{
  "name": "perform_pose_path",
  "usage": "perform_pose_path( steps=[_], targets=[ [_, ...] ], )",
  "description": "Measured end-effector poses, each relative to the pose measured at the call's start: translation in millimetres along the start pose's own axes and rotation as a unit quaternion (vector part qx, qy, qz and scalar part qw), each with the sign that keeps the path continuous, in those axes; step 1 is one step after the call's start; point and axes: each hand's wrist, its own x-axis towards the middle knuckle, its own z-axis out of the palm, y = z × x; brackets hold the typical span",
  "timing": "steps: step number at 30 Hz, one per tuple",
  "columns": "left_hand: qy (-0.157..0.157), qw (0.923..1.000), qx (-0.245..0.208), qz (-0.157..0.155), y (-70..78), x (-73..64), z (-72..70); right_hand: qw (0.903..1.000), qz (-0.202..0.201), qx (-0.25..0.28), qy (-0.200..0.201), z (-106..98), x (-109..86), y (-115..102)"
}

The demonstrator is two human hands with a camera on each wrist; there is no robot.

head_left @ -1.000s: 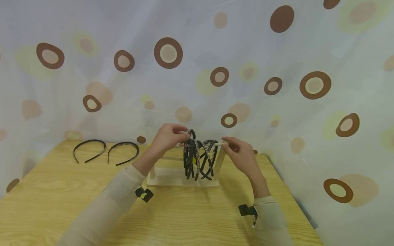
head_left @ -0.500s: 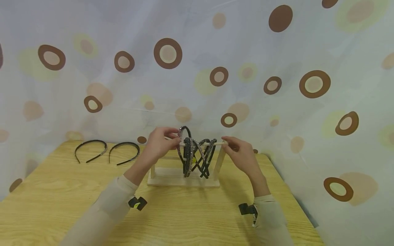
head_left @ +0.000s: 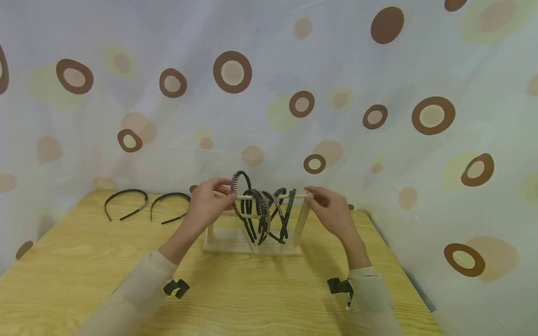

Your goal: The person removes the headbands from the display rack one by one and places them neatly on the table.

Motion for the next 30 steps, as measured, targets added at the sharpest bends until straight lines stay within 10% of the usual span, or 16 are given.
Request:
perform_pose_path(
  steps=[30],
  targets=[
    [0.020,0.9993,-0.033,0.002,-15.5,-14.7,-15.4,0.9999,-0.008,-0.009,0.002,2,-0.4,-1]
  ],
)
